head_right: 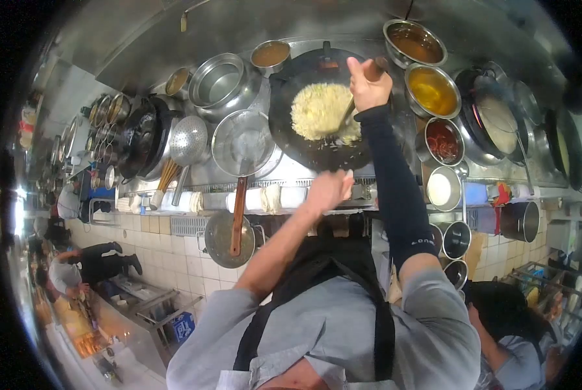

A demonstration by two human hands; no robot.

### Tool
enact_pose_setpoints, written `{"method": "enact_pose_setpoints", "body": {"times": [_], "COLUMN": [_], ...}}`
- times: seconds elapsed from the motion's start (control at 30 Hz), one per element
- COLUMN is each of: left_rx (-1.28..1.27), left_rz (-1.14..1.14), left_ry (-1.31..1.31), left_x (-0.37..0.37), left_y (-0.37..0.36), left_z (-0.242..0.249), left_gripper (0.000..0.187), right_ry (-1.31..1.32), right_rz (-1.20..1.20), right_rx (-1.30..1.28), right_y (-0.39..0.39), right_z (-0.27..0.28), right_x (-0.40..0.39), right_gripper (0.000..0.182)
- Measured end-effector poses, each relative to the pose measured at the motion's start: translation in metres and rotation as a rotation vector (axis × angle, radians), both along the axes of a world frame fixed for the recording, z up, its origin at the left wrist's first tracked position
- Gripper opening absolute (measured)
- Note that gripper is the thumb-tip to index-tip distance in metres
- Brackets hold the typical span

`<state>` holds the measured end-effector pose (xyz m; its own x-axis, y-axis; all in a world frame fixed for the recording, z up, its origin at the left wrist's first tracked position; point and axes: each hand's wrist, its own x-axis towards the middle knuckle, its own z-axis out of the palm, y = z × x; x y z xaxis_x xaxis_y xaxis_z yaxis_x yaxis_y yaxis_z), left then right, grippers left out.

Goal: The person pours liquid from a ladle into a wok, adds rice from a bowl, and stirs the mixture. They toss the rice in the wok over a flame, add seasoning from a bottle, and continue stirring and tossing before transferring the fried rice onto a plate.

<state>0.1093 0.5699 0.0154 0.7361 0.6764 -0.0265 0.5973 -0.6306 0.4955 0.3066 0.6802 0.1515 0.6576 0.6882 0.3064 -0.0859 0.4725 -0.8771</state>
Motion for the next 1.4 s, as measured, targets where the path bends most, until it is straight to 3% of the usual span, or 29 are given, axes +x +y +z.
{"method": "enact_pose_setpoints", "body": {"times": [0.07, 0.1, 0.13, 0.2, 0.27, 0.3, 0.37, 0.43, 0.53, 0.6, 0.67, 0.73, 0.77, 0.9, 0.97, 1.0, 1.07, 1.13, 1.2, 1.33, 1.4], "left_rx": [0.07, -0.078, -0.153, -0.117, -0.042, -0.018, -0.017, -0.026, 0.043, -0.265, -0.136, 0.03, -0.001, -0.037, -0.085, -0.051, -0.105, -0.097, -0.1, -0.114, -0.113], "left_rz": [-0.048, -0.07, -0.099, -0.156, -0.163, -0.039, -0.038, -0.009, -0.097, -0.186, -0.177, -0.194, -0.116, -0.047, -0.045, -0.093, -0.195, -0.177, -0.12, -0.073, -0.047], "left_ry": [-0.136, -0.023, 0.017, -0.199, -0.108, -0.171, -0.189, -0.118, -0.133, 0.019, -0.166, -0.035, -0.217, -0.098, -0.002, -0.157, -0.161, -0.014, -0.012, -0.114, -0.121], "left_x": [-0.017, -0.032, -0.048, -0.067, -0.052, -0.042, -0.02, 0.0, -0.027, -0.057, -0.063, -0.04, -0.034, 0.002, -0.015, -0.031, -0.049, -0.041, -0.022, 0.004, 0.017], "left_y": [-0.036, -0.05, -0.063, -0.076, -0.038, -0.018, 0.021, 0.013, -0.041, -0.062, -0.063, -0.026, -0.001, 0.019, -0.011, -0.024, -0.024, 0.002, 0.03, 0.057, 0.066], "left_z": [-0.05, -0.038, -0.004, 0.004, 0.102, 0.079, 0.062, 0.011, -0.065, -0.011, 0.038, 0.086, 0.081, -0.001, -0.029, -0.05, -0.051, 0.016, -0.011, -0.033, -0.037], "left_gripper": [0.036, 0.036, 0.035, 0.034, 0.031, 0.032, 0.037, 0.035, 0.041, 0.043, 0.035, 0.029, 0.033, 0.04, 0.042, 0.042, 0.04, 0.035, 0.034, 0.037, 0.037], "right_ry": [0.04, 0.054, 0.07, 0.081, 0.099, 0.139, 0.141, 0.08, 0.01, -0.003, 0.0, 0.039, 0.057, 0.057, 0.013, -0.006, -0.041, -0.058, -0.029, -0.023, -0.019], "right_rz": [-0.067, -0.018, 0.028, 0.08, 0.086, 0.082, 0.075, 0.05, -0.026, 0.049, 0.103, 0.078, 0.065, -0.027, -0.02, -0.022, 0.076, 0.124, 0.118, -0.027, -0.241], "right_rx": [0.096, 0.129, 0.16, 0.118, 0.055, 0.022, -0.021, 0.006, 0.146, 0.139, 0.077, -0.001, -0.038, -0.054, 0.068, 0.122, 0.163, 0.135, 0.039, 0.122, 0.025], "right_y": [-0.007, -0.016, -0.025, -0.032, -0.035, -0.028, -0.003, 0.01, -0.002, -0.02, -0.033, -0.028, -0.026, 0.01, 0.004, 0.0, 0.0, 0.01, 0.039, 0.051, 0.063], "right_z": [0.022, 0.05, 0.073, 0.101, 0.11, 0.105, 0.051, 0.006, 0.044, 0.09, 0.117, 0.114, 0.11, 0.01, 0.029, 0.042, 0.067, 0.078, 0.091, 0.097, 0.038], "right_x": [0.006, 0.006, 0.005, 0.005, -0.001, -0.003, 0.001, 0.003, 0.012, 0.01, 0.005, -0.004, -0.007, 0.003, 0.019, 0.027, 0.035, 0.035, 0.04, 0.022, 0.005], "right_gripper": [0.031, 0.032, 0.033, 0.034, 0.033, 0.031, 0.03, 0.034, 0.037, 0.037, 0.035, 0.034, 0.033, 0.033, 0.033, 0.033, 0.034, 0.036, 0.035, 0.033, 0.036]}}
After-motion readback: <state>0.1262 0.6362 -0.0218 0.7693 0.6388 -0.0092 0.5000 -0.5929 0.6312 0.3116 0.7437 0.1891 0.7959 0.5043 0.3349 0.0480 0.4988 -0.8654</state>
